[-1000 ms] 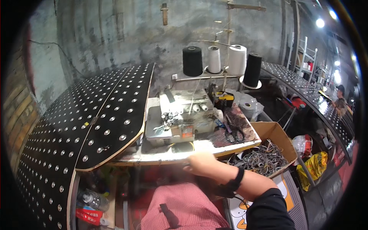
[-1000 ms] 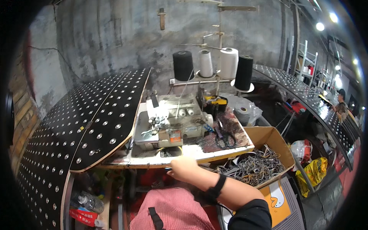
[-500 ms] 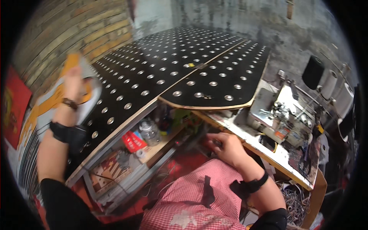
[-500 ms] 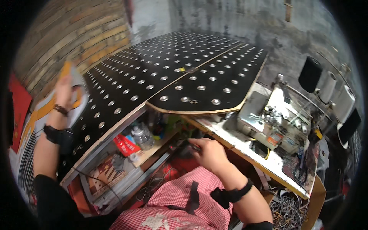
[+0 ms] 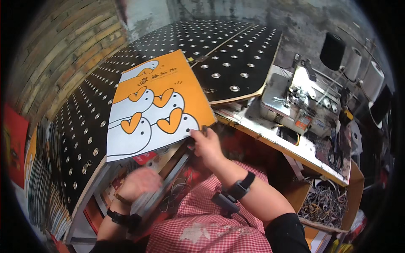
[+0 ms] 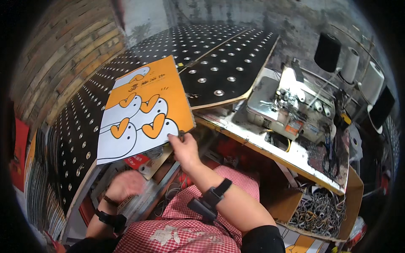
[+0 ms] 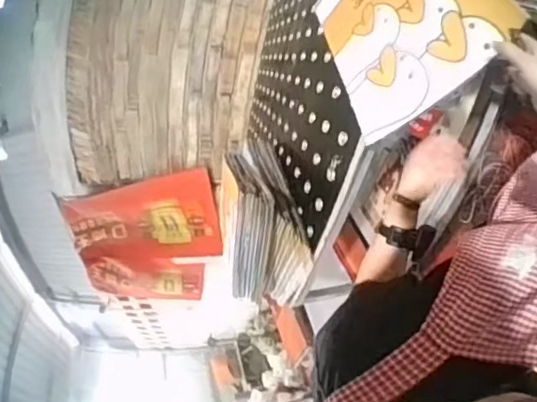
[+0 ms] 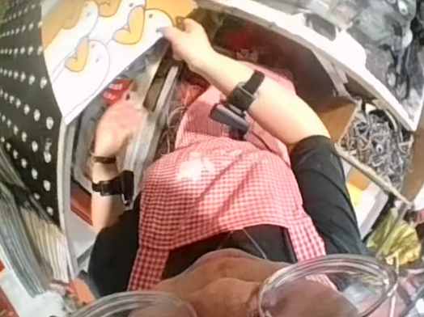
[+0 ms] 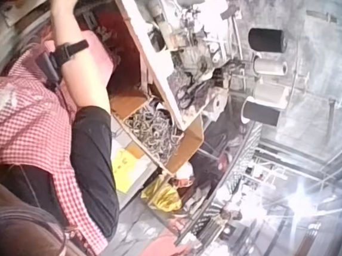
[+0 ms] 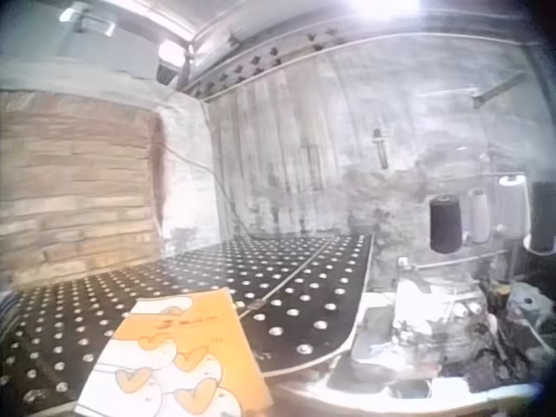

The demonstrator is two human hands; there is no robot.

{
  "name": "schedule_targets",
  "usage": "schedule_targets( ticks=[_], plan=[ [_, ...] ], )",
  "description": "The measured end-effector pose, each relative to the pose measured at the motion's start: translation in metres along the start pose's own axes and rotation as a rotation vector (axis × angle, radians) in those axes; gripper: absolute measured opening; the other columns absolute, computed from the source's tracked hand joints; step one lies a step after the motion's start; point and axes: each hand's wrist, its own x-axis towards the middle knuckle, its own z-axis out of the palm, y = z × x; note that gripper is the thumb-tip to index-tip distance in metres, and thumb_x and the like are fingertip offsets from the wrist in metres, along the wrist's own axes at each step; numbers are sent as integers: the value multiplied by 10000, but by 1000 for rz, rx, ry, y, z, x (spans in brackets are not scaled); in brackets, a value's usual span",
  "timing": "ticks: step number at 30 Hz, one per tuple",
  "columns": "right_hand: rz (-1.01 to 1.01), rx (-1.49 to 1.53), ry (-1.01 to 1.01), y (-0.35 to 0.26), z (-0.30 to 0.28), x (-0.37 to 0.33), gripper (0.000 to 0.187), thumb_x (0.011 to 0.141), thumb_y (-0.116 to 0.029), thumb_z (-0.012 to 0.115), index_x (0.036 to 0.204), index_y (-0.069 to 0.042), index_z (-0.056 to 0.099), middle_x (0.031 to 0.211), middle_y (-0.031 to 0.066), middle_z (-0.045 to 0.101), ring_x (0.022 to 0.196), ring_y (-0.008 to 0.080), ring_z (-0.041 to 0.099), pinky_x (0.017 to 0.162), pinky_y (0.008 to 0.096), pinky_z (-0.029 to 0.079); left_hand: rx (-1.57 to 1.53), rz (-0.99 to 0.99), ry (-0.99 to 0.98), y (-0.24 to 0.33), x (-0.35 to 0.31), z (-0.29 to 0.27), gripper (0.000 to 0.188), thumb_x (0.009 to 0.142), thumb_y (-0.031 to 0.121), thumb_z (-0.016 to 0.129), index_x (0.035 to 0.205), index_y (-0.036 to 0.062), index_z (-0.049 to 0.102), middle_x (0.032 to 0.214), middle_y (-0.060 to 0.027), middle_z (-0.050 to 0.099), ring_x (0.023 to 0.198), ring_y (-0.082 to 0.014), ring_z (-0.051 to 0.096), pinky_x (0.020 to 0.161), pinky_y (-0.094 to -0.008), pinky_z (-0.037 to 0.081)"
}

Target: Sewing the edges of printed foam or fabric mats using an overlock sewing machine.

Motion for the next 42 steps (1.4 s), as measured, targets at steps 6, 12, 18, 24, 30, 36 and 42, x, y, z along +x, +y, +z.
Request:
schedule_targets(
  ticks=[6, 12, 18, 24, 30, 36, 42],
  plan=[
    [-222, -157, 193, 14, -8, 22, 176, 781, -146, 611, 816, -22, 491, 594, 2, 461, 426, 88, 411, 368, 236, 331, -395, 618, 499, 50, 21, -64, 417, 842, 230, 508, 1185, 7, 426, 1212, -146, 467, 1081, -262, 486, 911, -404, 408],
    [-390, 298, 445, -38, -125, -15, 178, 853, -127, 521, 931, 32, 544, 813, 96, 612, 655, 135, 582, 555, 242, 468, 65, 643, -501, 24, 13, 15, 1003, 688, 538, 650, 1374, 22, 131, 1421, -161, 168, 1271, -315, 251, 1049, -454, 191],
    [-326, 344, 555, -53, -182, -24, 172, 849, -114, 520, 896, 46, 560, 837, 103, 601, 700, 160, 589, 633, 277, 482, -360, 537, 64, 44, 61, -27, 503, 890, 311, 444, 1270, -8, 363, 1274, -168, 423, 1180, -283, 406, 1006, -422, 299],
    [-255, 416, 598, -74, -184, -8, 161, 839, -105, 531, 886, 44, 568, 835, 87, 599, 699, 144, 580, 625, 267, 470, -297, 322, 302, 60, 89, -47, 355, 870, 96, 421, 1198, -36, 413, 1196, -165, 493, 1099, -286, 490, 946, -391, 397],
    [-345, 298, 606, -70, -199, 5, 162, 830, -104, 539, 868, 49, 578, 802, 72, 597, 695, 127, 565, 610, 245, 451, -303, 301, 289, 66, 105, -41, 359, 875, 95, 432, 1206, -39, 405, 1195, -163, 495, 1092, -278, 496, 944, -376, 400],
    [-488, -85, 659, -41, -214, 5, 145, 805, -107, 592, 829, 35, 603, 663, -8, 564, 609, 41, 489, 542, 198, 392, -226, 317, 317, 66, 122, -36, 341, 873, 74, 432, 1188, -54, 408, 1173, -163, 506, 1080, -276, 504, 924, -367, 423],
    [-495, -261, 569, -28, -189, -42, 221, 812, -85, 587, 992, 42, 587, 637, -36, 547, 570, 5, 460, 516, 164, 373, -249, 300, 260, 81, 166, -39, 327, 868, 56, 418, 1171, -67, 408, 1142, -185, 509, 1061, -286, 513, 914, -377, 436]
  ],
)
